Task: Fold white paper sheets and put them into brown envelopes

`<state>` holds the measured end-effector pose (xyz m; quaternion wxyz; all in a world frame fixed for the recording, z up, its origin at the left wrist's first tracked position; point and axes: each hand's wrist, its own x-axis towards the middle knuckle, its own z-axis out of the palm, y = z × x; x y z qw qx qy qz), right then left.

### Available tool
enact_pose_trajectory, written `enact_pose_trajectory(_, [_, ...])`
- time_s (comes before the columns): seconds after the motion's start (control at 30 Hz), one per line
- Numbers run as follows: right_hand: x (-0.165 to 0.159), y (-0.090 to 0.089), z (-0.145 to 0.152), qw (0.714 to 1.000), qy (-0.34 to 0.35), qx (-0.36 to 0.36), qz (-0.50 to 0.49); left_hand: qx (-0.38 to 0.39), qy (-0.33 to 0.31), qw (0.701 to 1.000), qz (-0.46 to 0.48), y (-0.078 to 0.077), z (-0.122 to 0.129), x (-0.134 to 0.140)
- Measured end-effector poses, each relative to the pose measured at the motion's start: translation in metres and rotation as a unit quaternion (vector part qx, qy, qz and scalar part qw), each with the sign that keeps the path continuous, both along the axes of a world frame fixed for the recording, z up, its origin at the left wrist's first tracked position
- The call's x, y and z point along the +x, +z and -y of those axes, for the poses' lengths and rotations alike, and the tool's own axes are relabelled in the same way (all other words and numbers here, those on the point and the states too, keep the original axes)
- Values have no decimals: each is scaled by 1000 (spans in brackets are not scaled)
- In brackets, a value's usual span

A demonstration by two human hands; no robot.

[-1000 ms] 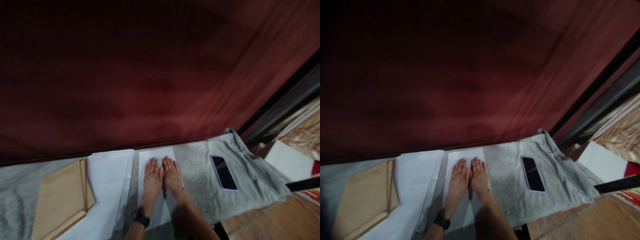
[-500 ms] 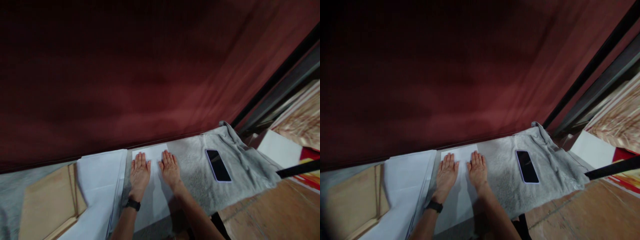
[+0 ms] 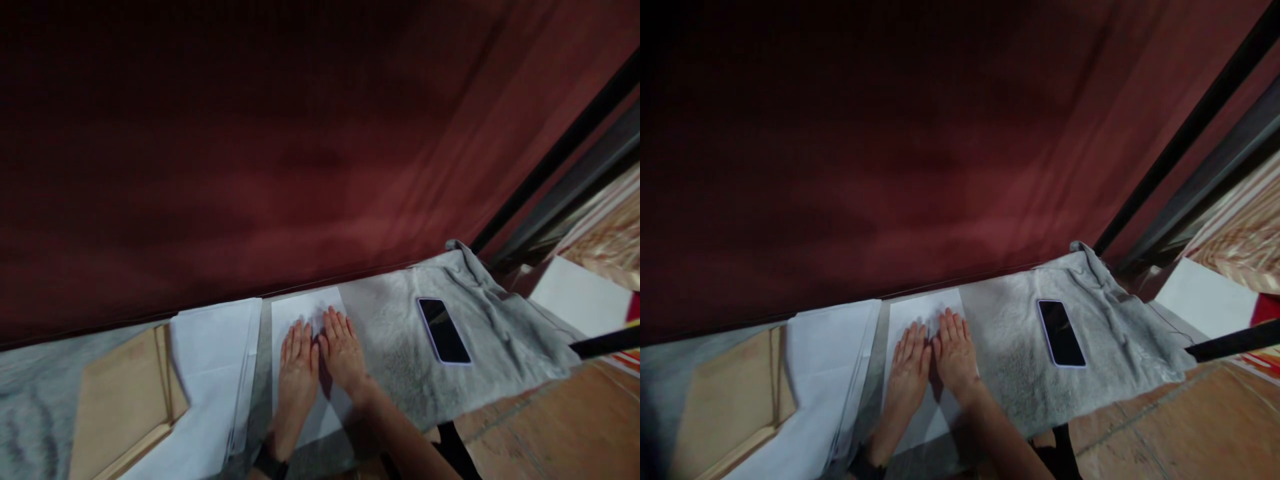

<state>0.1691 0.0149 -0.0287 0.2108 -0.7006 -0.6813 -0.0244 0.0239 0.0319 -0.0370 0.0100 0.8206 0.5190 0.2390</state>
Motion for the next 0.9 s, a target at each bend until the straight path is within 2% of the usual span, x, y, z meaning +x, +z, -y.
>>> enact_pose_trajectory(0.07, [-6, -2, 10, 999, 31, -15, 6, 8, -22, 1000, -19, -4, 15, 7])
enact_pose_trajectory(0.13, [-6, -7, 18, 999, 30, -29, 7, 12, -34, 998, -47, -6, 23, 7])
enact_pose_trajectory(0.33, [8, -14, 27, 1000, 18, -17, 10, -2, -24, 995, -96, 1, 19, -9])
enact_pose_trajectory(0.73, [65, -13, 47, 997, -25, -27, 69, -1, 18, 997, -78, 2, 30, -34])
enact_pose_trajectory(0.9, [75, -4, 56, 997, -42, -24, 65, -16, 24, 997, -68, 11, 36, -36])
